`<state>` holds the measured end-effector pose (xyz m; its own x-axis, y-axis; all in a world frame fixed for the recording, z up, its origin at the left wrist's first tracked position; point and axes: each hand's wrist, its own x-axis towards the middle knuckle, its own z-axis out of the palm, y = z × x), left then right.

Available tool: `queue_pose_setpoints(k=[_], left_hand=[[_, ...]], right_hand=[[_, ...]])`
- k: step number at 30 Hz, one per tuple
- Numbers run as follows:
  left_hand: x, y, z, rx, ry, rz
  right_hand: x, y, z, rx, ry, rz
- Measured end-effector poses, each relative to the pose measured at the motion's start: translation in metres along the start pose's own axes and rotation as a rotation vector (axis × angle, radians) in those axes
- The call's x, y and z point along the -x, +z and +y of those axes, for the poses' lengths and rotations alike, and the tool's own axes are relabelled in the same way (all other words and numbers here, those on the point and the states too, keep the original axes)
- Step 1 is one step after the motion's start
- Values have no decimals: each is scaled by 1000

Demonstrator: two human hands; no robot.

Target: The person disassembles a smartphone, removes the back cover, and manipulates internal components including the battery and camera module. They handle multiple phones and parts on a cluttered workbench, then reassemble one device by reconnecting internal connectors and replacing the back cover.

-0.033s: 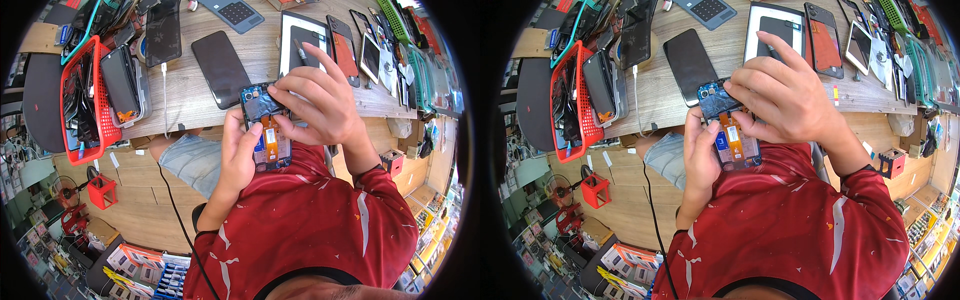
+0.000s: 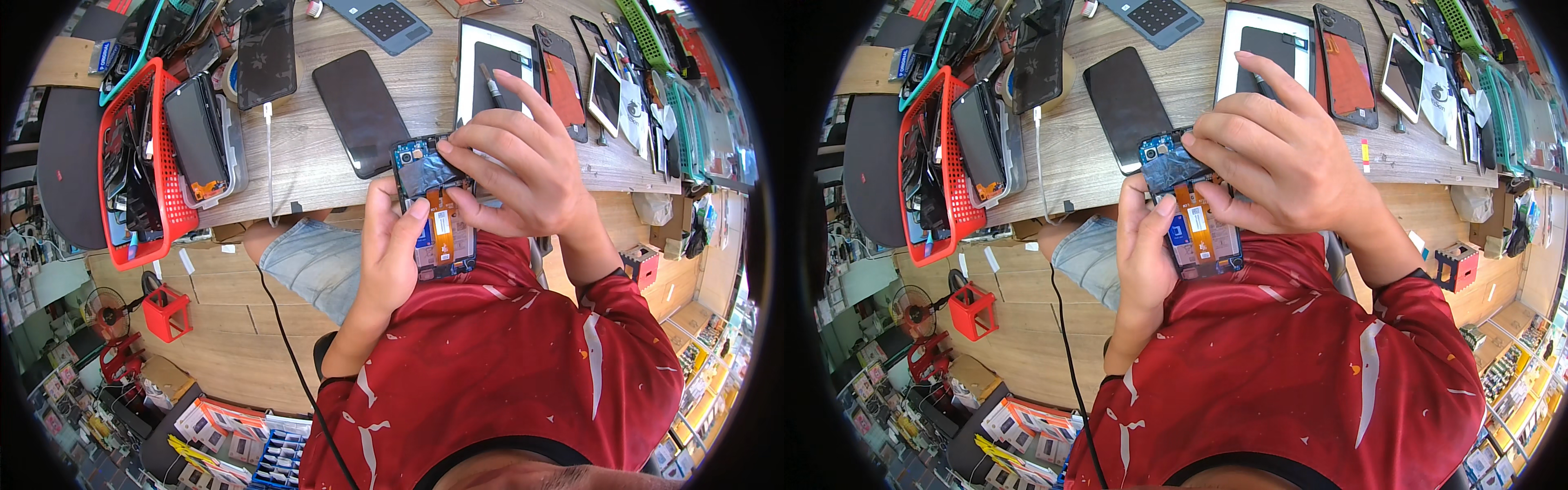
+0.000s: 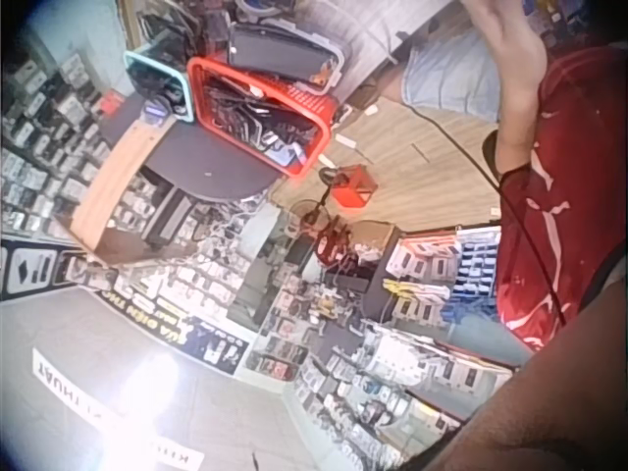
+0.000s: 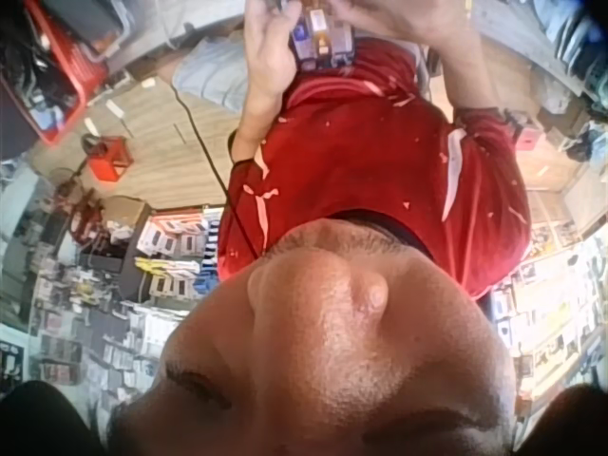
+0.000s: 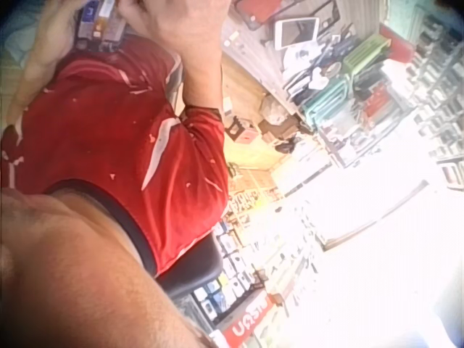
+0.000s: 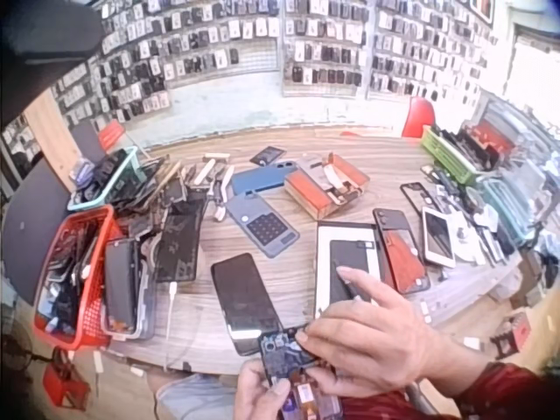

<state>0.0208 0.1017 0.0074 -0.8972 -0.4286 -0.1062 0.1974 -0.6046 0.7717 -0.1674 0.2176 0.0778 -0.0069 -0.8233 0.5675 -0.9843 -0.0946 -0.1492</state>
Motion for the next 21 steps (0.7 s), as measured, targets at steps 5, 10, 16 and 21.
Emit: queue_pose_setpoints(k=[5,10,16,21], left_hand=[[-2,6,1,-81,30,32],[-5,7,0,-70,24,33],[-5,-2,-2,-121,31,-63],[-3,-4,-2,-136,37,-85]], right_hand=[[0,3,2,3,-16,20],[0,7,5,24,-24,47],[1,7,5,42,-11,29],[2,7,6,21,-6,16]])
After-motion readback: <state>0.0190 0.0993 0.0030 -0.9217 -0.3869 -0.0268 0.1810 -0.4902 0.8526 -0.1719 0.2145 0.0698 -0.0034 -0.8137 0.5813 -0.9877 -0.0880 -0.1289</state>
